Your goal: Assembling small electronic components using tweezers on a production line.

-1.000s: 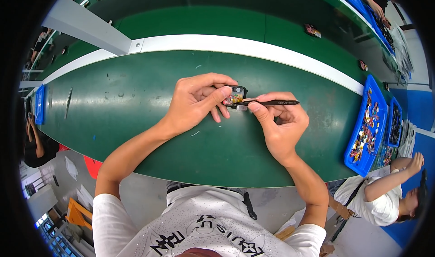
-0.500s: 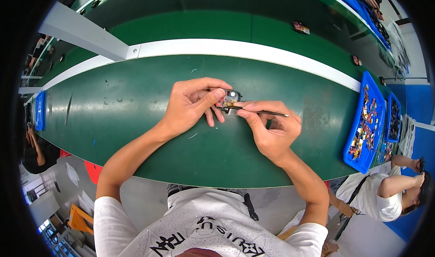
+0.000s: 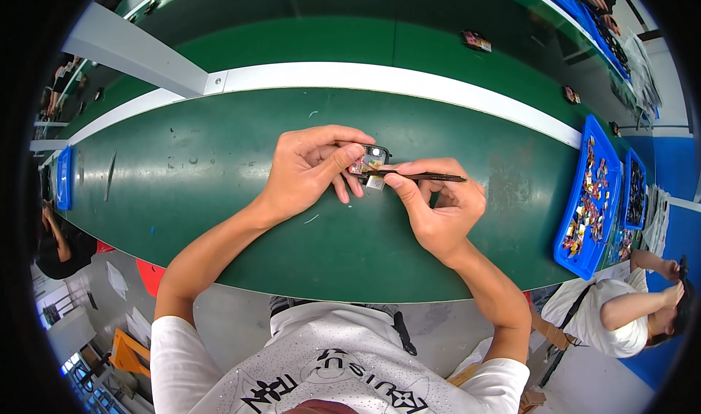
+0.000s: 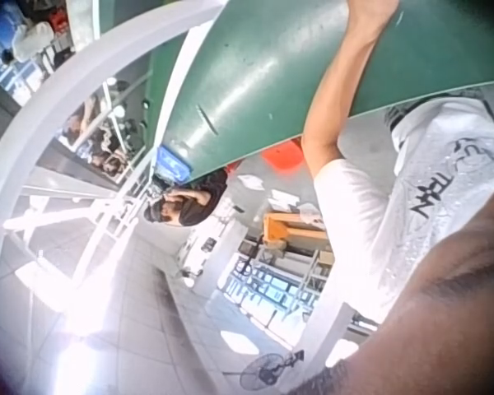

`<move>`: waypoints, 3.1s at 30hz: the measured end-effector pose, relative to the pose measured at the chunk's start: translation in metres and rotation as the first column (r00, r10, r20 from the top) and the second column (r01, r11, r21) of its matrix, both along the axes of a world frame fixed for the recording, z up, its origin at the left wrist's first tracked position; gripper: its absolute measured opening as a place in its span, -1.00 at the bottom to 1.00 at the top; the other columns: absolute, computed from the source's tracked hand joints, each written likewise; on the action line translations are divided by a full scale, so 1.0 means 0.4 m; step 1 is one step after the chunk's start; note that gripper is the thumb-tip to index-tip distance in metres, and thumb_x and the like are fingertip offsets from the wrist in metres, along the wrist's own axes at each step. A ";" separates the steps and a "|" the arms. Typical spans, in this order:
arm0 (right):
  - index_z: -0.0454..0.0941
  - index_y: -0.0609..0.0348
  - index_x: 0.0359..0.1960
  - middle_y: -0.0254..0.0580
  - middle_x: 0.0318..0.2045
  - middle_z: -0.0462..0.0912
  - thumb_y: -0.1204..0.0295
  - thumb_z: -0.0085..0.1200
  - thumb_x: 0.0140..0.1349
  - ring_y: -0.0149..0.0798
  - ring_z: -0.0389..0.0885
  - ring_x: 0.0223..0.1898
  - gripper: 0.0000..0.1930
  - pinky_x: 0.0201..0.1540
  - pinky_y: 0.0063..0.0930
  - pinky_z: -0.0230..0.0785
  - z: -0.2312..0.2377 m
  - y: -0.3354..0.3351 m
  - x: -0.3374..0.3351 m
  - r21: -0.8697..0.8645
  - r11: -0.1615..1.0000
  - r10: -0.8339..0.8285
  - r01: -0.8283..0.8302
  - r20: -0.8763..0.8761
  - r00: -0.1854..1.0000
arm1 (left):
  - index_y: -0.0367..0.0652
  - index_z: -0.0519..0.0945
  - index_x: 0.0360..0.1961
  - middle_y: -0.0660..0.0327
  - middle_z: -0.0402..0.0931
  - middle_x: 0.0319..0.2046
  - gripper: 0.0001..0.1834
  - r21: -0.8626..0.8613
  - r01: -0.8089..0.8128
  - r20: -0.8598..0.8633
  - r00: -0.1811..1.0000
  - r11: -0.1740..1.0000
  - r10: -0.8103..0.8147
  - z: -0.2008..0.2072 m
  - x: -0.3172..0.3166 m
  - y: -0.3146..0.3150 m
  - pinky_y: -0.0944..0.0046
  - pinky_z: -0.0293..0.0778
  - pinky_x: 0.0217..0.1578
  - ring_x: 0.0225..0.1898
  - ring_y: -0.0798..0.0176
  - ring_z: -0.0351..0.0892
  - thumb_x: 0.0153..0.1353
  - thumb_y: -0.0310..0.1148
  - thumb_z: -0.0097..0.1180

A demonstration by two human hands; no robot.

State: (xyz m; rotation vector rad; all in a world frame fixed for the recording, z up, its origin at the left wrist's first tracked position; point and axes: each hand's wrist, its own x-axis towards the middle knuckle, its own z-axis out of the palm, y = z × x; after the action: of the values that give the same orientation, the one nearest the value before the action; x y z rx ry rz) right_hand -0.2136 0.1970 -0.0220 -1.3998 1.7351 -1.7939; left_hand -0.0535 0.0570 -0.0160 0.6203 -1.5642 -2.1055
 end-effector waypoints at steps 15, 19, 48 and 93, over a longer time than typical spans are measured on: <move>0.65 0.26 -0.31 -0.11 -0.34 0.81 0.63 0.43 0.08 -0.65 0.34 -0.75 -0.81 -0.66 -0.71 0.14 0.003 -0.002 0.012 -0.074 0.997 0.020 -0.028 -0.107 0.994 | -0.44 0.66 -0.07 0.05 0.67 -0.43 -0.77 -0.003 -0.022 0.043 0.999 1.000 0.022 -0.008 0.008 -0.014 0.37 0.62 -0.58 -0.54 0.27 0.71 0.44 -0.45 0.13; 0.64 0.26 -0.31 -0.08 -0.35 0.81 0.64 0.44 0.05 -0.62 0.34 -0.76 -0.79 -0.65 -0.70 0.17 0.005 -0.008 0.009 -0.075 0.996 0.033 -0.055 -0.265 0.964 | -0.44 0.66 -0.06 0.05 0.67 -0.43 -0.77 -0.011 -0.037 0.033 0.999 0.999 0.037 -0.012 0.010 -0.014 0.37 0.62 -0.57 -0.54 0.28 0.71 0.44 -0.44 0.13; 0.71 0.12 -0.37 -0.25 -0.38 0.83 0.71 0.40 -0.06 -0.49 0.58 -0.66 -0.76 -0.61 -0.64 0.13 0.017 -0.030 0.014 -0.142 0.984 0.018 -0.108 -0.521 0.853 | -0.39 0.61 -0.01 0.14 0.66 -0.38 -0.75 -0.039 0.085 0.049 0.995 0.996 -0.083 0.005 0.023 -0.038 0.44 0.46 -0.60 -0.51 0.40 0.64 0.30 -0.58 0.24; 0.70 0.13 -0.36 -0.29 -0.50 0.74 0.60 0.44 -0.01 -0.38 0.42 -0.76 -0.81 -0.62 -0.51 0.25 -0.017 -0.035 -0.047 -0.301 0.951 -0.178 0.071 -0.346 0.921 | -0.22 0.61 0.04 -0.14 0.45 0.09 -0.60 -0.998 -0.026 0.026 0.586 0.050 0.810 0.042 -0.229 -0.449 -0.22 0.57 -0.10 -0.08 -0.32 0.66 0.27 -0.21 0.23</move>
State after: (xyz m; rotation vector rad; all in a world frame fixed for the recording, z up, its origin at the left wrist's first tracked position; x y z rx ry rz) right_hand -0.2325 0.1831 -0.0290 -1.8890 1.8329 -2.0148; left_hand -0.1450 -0.1227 0.0010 1.1377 -2.1586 -0.0172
